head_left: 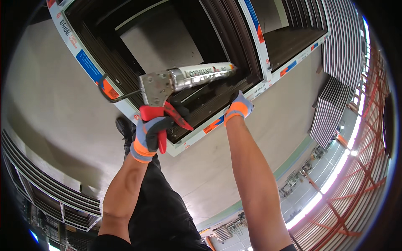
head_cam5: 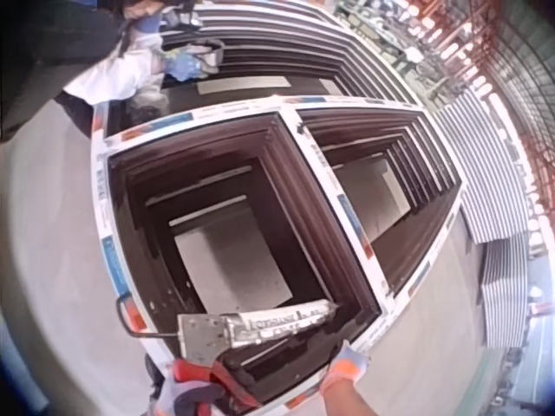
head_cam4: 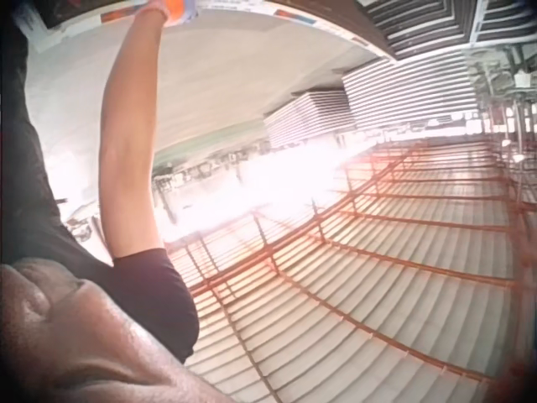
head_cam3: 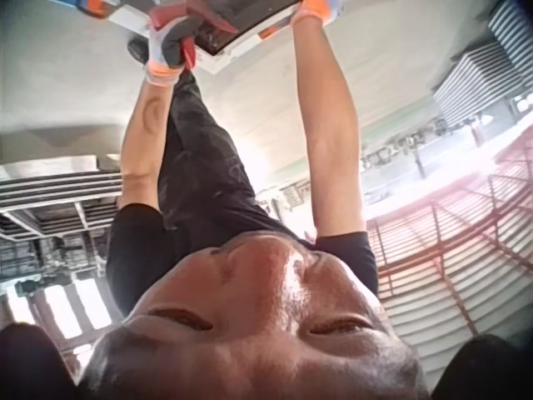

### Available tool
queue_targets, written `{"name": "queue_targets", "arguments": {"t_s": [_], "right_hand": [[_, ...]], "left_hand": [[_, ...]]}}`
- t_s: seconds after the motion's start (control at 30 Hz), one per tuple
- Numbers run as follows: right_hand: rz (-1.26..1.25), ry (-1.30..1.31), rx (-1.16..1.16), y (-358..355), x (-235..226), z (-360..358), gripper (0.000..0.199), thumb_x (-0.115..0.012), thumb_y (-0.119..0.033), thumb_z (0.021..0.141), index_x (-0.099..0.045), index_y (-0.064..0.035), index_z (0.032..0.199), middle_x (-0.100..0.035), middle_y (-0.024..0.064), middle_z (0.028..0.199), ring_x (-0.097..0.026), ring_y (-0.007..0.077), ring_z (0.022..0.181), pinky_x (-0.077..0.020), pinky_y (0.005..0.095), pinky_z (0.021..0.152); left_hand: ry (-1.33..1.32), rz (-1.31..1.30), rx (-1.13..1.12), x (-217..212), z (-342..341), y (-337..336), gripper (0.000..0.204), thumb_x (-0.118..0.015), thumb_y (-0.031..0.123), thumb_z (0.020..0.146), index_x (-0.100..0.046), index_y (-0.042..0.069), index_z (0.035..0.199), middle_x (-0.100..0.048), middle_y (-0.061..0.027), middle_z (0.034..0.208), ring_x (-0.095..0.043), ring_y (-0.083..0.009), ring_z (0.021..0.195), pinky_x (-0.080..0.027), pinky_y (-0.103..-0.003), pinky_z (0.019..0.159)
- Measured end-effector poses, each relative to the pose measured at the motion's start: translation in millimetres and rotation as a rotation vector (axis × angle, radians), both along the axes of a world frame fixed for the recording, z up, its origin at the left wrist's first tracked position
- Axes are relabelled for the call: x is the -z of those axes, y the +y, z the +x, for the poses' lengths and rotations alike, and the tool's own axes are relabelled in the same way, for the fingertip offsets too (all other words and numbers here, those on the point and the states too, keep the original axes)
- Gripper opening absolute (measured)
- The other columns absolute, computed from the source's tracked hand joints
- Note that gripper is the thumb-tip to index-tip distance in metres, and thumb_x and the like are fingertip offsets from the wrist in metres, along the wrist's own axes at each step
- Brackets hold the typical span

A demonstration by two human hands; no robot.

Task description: Apply sealant to the interior joints of window frames using a caulking gun.

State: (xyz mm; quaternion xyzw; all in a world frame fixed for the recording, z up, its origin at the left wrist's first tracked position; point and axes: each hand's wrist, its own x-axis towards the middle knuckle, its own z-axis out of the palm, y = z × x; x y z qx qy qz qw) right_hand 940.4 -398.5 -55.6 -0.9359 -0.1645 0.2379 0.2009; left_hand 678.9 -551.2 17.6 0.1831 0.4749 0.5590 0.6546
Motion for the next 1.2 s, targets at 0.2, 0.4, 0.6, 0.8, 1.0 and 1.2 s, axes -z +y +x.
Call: {"name": "queue_targets", "arguments": {"t_s": [0.2, 0.4, 0.6, 0.8, 1.0, 1.2], "right_hand": [[-0.207, -0.326, -0.551, 14, 12, 108, 0.043, -0.076, -0.025, 0.075, -0.063, 0.0079, 0.1, -0.072, 0.0114, 0.094, -0.065, 0.0234, 0.07, -0.0548, 0.0381, 0.064], [0.076, -0.021, 0.022, 0, -10, 14, 0.05, -0.076, -0.023, 0.078, -0.058, 0.0091, 0.112, -0.07, 0.0163, 0.102, -0.071, 0.0293, 0.08, -0.0592, 0.0391, 0.07], [0.009, -0.136, 0.021, 1, -15, -4, 0.05, -0.077, -0.02, 0.079, -0.061, 0.0094, 0.116, -0.07, 0.0182, 0.106, -0.07, 0.0296, 0.081, -0.0596, 0.0399, 0.072], [0.111, 0.001, 0.081, -2, -17, 7, 0.044, -0.075, -0.016, 0.084, -0.061, 0.0062, 0.119, -0.07, 0.0168, 0.104, -0.07, 0.029, 0.081, -0.0602, 0.0404, 0.072], [0.171, 0.062, 0.12, -2, -24, -14, 0.043, -0.076, -0.017, 0.086, -0.061, 0.0065, 0.118, -0.07, 0.0166, 0.105, -0.069, 0.0278, 0.081, -0.0604, 0.0394, 0.071], [0.115, -0.039, 0.07, 0, -25, -10, 0.045, -0.077, -0.017, 0.084, -0.061, 0.0077, 0.118, -0.07, 0.0167, 0.103, -0.068, 0.0286, 0.079, -0.0598, 0.0398, 0.07]], "left_hand": [[-0.278, 0.137, -0.063, 12, 40, 31, 0.025, -0.06, 0.019, 0.086, -0.068, -0.002, 0.096, -0.069, -0.0132, 0.089, -0.066, -0.022, 0.082, -0.052, -0.031, 0.075], [-0.402, -0.162, -0.109, 23, 24, 25, 0.025, -0.057, 0.016, 0.079, -0.068, -0.004, 0.089, -0.07, -0.0132, 0.085, -0.064, -0.0207, 0.08, -0.051, -0.029, 0.075], [-0.387, -0.181, -0.079, 29, 18, 37, 0.028, -0.057, 0.016, 0.076, -0.068, -0.004, 0.09, -0.07, -0.0121, 0.079, -0.063, -0.0197, 0.079, -0.048, -0.03, 0.078], [-0.413, -0.205, -0.096, 42, 27, 29, 0.032, -0.06, 0.017, 0.073, -0.068, -0.005, 0.094, -0.071, -0.0137, 0.084, -0.065, -0.0209, 0.083, -0.05, -0.032, 0.082], [-0.428, -0.253, -0.049, 49, 25, 23, 0.032, -0.062, 0.018, 0.074, -0.069, -0.005, 0.095, -0.071, -0.0145, 0.088, -0.066, -0.0211, 0.083, -0.052, -0.033, 0.078], [-0.499, -0.214, -0.072, 45, 29, 28, 0.03, -0.065, 0.019, 0.077, -0.069, -0.005, 0.096, -0.071, -0.0146, 0.092, -0.067, -0.0211, 0.084, -0.053, -0.033, 0.078]]}}
